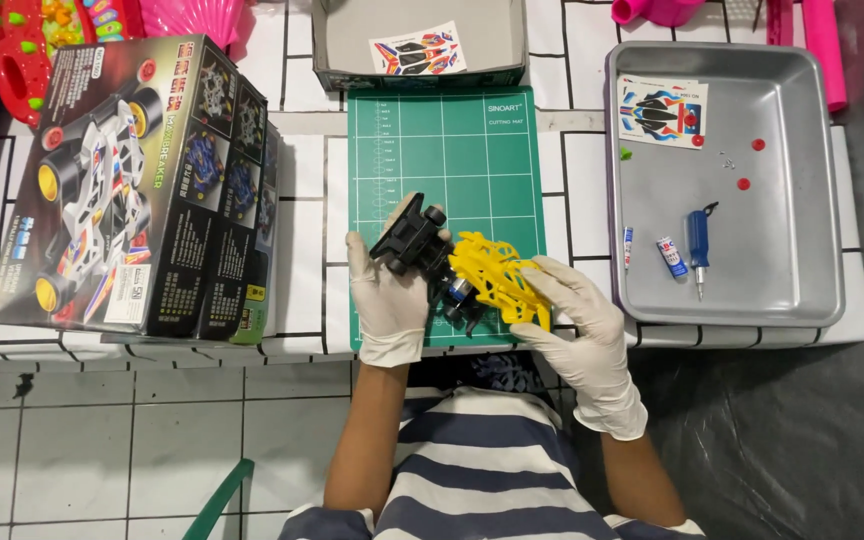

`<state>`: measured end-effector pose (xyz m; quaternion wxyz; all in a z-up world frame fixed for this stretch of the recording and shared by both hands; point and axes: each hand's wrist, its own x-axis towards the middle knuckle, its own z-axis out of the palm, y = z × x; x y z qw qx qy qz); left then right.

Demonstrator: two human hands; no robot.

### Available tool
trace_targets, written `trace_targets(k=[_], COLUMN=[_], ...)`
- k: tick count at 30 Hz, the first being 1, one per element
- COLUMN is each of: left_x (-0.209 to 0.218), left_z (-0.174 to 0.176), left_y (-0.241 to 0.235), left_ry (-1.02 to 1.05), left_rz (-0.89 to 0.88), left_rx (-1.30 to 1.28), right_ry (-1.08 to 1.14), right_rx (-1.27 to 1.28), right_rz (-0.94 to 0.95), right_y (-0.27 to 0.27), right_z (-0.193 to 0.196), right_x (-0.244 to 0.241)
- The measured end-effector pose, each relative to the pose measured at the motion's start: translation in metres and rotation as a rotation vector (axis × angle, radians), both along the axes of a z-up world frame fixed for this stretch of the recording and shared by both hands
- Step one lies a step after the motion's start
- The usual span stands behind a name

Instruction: Assembling a mini 4WD model car by attaching the yellow body cowl to the chassis and using a small tool for adjustments.

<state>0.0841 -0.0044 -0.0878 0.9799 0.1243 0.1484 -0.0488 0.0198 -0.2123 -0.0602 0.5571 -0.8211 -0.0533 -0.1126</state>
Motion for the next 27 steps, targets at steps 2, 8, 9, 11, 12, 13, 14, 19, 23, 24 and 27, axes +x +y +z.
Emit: trace_targets(k=[2, 8, 9, 11, 12, 13, 14, 19, 23, 24, 27], left_x=[0.001, -0.018, -0.021, -0.024, -0.027, -0.025, -0.024, -0.027, -0.029, -0.032, -0.034], left_z=[0.007, 0.051, 0.055, 0.05, 0.045, 0.04, 0.034, 0.038, 0.045, 0.049, 0.05], left_y=[-0.003, -0.003, -0.002, -0.004, -0.008, -0.008, -0.008, -0.009, -0.013, -0.014, -0.019], left_ry=[0.075, 0.13, 0.05, -0.019, -0.077, -0.074, -0.122, -0.19, -0.152, -0.125, 0.029], left_rz=[0.072, 0.166, 0.159, 0.166, 0.166, 0.167, 0.153, 0.135, 0.104, 0.101, 0.181], left_rx=[-0.029, -0.02, 0.035, 0.135, 0.23, 0.224, 0.279, 0.299, 0.309, 0.295, 0.021], right_ry=[-0.033, -0.207, -0.264, -0.286, -0.295, -0.293, -0.302, -0.299, -0.391, -0.407, -0.442], right_rx=[-0.053, -0.176, -0.172, -0.176, -0.187, -0.193, -0.21, -0.203, -0.224, -0.216, -0.191], right_rz=[-0.003, 0.041, 0.052, 0.051, 0.047, 0.049, 0.056, 0.044, 0.058, 0.063, 0.051], right_y=[0.012, 0.036, 0.039, 0.043, 0.042, 0.041, 0.041, 0.042, 0.038, 0.037, 0.042], right_z=[0.009, 0.012, 0.011, 0.013, 0.013, 0.013, 0.012, 0.013, 0.013, 0.012, -0.004], right_x=[0.003, 0.011, 0.013, 0.013, 0.011, 0.012, 0.012, 0.01, 0.01, 0.009, 0.008])
